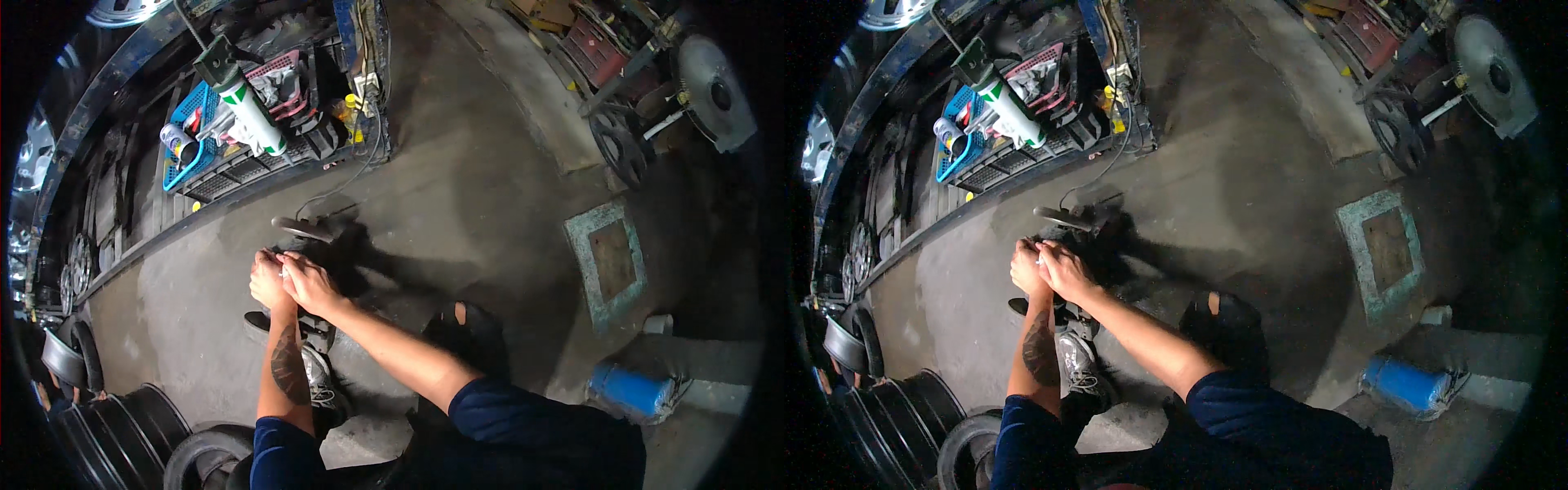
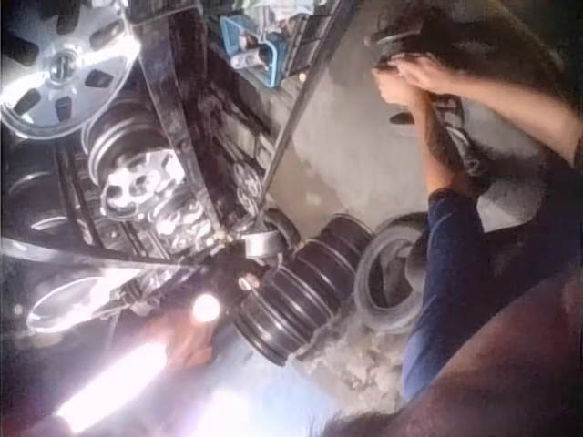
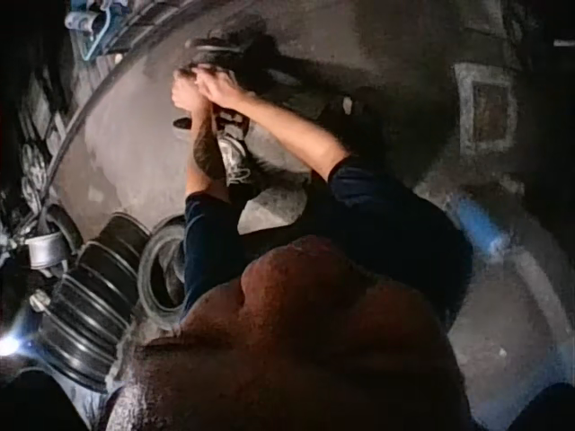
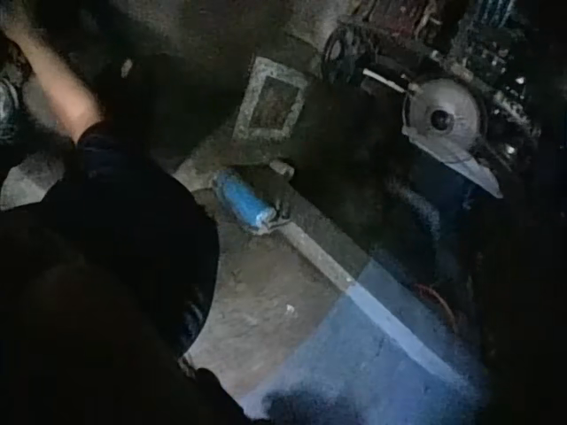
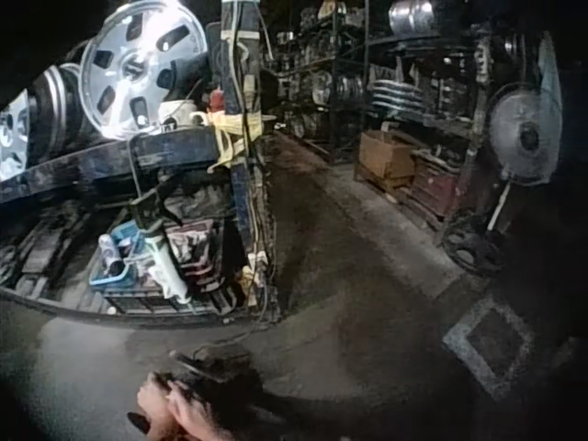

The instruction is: The person uses a bench grinder on a concrete floor to sharpen or clean a small metal part. They hold the object against the rotating abrasive wheel with both hands, moving it across the surface to refine the edge, and occasionally pause to check the part by hand.

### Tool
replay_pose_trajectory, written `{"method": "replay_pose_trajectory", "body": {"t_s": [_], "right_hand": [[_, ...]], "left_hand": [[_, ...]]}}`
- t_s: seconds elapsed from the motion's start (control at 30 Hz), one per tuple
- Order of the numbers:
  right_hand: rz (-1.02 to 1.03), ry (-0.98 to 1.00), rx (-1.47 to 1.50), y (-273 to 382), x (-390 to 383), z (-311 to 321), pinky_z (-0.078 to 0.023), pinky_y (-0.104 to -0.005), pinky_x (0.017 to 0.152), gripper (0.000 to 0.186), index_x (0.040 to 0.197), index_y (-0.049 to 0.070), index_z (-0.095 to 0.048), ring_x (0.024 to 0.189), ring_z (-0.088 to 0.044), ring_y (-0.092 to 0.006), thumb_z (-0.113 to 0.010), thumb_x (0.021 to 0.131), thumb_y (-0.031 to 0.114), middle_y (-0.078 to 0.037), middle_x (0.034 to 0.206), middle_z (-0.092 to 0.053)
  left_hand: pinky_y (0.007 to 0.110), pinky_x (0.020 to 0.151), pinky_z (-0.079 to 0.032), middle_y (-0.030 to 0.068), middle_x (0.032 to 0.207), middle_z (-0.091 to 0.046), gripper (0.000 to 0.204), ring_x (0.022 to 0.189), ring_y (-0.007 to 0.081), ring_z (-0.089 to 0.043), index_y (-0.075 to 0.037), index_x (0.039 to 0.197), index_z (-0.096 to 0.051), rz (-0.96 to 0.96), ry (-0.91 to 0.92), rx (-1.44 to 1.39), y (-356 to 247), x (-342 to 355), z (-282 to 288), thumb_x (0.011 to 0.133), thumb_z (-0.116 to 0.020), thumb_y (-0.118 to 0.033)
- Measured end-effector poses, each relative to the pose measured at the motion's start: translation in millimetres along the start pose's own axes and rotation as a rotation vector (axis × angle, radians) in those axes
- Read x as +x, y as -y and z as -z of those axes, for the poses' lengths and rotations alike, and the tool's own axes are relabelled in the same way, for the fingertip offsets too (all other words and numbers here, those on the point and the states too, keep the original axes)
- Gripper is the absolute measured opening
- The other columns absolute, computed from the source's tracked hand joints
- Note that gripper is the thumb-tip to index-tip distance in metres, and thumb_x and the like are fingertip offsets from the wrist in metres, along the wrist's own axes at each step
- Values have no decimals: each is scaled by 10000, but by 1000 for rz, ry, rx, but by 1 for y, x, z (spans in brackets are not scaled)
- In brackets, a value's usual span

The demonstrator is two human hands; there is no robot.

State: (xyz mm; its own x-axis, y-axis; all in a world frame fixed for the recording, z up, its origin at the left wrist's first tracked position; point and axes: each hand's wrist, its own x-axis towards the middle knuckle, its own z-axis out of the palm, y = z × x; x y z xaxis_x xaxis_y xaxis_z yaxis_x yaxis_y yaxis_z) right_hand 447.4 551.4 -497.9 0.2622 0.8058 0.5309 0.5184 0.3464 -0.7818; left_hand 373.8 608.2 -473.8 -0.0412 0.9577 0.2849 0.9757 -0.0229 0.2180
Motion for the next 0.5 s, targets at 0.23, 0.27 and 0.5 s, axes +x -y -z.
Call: {"method": "replay_pose_trajectory", "body": {"t_s": [0.23, 0.27, 0.5], "right_hand": [[-22, -9, 12, 0, -3, -4, -511, -427, 878, 376, 1207, 2, -528, 1067, -592, -367, -561, 846, 100, -217, 1157, -597], [17, -35, -3, 0, -3, -5, -515, -425, 872, 374, 1207, 8, -530, 1067, -595, -363, -562, 847, 104, -214, 1159, -598], [-48, 17, 8, 0, -6, -2, -513, -419, 878, 385, 1203, -3, -508, 1076, -590, -360, -578, 849, 129, -211, 1181, -583]], "left_hand": [[484, 547, -512, 160, 787, -672, 325, 658, 391, -654, -63, 771, -563, -13, -11, 21, -3, 0, 1, 943, -502, -332], [497, 576, -508, 171, 788, -666, 319, 696, 401, -652, -57, 790, -561, 4, -2, 2, -2, 0, 2, 916, -519, -348], [515, 599, -502, 179, 772, -661, 328, 714, 416, -646, -65, 799, -562, -10, 37, -3, -2, -3, 7, 909, -515, -371]]}}
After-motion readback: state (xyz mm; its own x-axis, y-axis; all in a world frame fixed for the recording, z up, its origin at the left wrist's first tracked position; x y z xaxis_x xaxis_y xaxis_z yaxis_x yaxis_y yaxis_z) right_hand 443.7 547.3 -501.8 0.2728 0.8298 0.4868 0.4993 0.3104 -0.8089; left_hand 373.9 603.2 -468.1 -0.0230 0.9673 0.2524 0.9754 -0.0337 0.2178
